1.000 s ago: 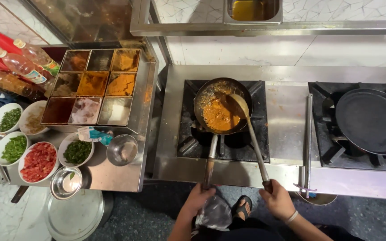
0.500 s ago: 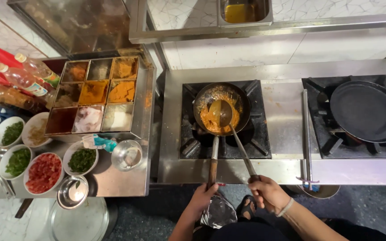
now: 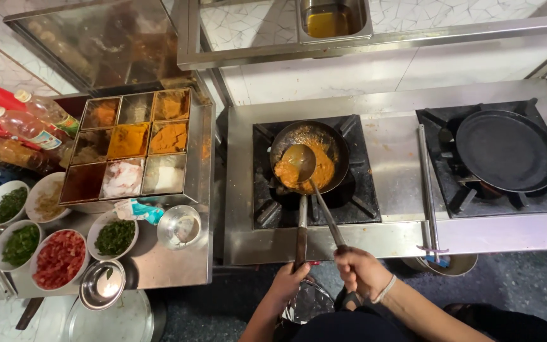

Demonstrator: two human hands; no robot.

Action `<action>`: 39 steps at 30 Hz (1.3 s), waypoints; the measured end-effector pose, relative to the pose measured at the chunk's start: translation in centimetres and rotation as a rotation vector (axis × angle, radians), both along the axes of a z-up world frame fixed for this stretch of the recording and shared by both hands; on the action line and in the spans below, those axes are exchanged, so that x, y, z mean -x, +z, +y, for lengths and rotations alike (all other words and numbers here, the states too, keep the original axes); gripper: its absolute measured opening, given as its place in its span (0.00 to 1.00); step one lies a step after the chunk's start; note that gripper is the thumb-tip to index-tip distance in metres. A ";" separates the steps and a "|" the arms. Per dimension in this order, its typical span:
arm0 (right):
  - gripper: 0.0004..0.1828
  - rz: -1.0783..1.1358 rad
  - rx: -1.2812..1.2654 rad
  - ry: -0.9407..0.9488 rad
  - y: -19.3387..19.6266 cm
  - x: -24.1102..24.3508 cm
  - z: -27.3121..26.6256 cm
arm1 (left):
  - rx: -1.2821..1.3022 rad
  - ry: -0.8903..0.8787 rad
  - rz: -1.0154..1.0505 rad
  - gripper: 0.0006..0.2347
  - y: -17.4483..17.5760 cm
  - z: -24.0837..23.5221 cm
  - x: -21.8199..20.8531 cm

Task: The person cooks a curry-style sauce in a wok on a gas stove, adding butter and ladling sauce while stirring with a metal ladle. They pour the cooked sauce into an aluminum foil packet, then stir and wipe the empty wok with the ladle.

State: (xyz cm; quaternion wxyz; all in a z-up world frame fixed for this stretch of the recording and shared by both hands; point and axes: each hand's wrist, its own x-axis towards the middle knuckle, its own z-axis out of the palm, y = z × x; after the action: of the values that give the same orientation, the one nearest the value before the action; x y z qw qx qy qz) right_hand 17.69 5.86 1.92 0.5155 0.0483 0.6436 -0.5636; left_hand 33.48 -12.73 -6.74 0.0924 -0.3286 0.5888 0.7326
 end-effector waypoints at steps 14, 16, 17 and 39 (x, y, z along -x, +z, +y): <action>0.13 0.098 0.117 0.095 -3.6 4.2 0.5 | -0.002 -0.011 -0.054 0.18 3.1 -1.0 -0.3; 0.12 0.549 -0.050 0.247 -4.7 5.7 1.2 | -0.003 -0.008 -0.071 0.18 2.6 -1.1 -0.3; 0.14 0.998 -0.222 0.397 -5.3 6.5 1.6 | -0.004 -0.005 -0.090 0.18 2.4 -1.1 -0.3; 0.14 0.762 0.043 0.140 2.6 3.1 3.0 | -0.163 0.130 0.153 0.14 -1.2 -1.5 -0.4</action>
State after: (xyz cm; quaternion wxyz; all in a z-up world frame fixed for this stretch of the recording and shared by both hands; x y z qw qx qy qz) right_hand 14.59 8.89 4.56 0.2778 -0.2195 0.7788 -0.5178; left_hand 33.90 -14.20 -7.89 0.0261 -0.3007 0.5103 0.8053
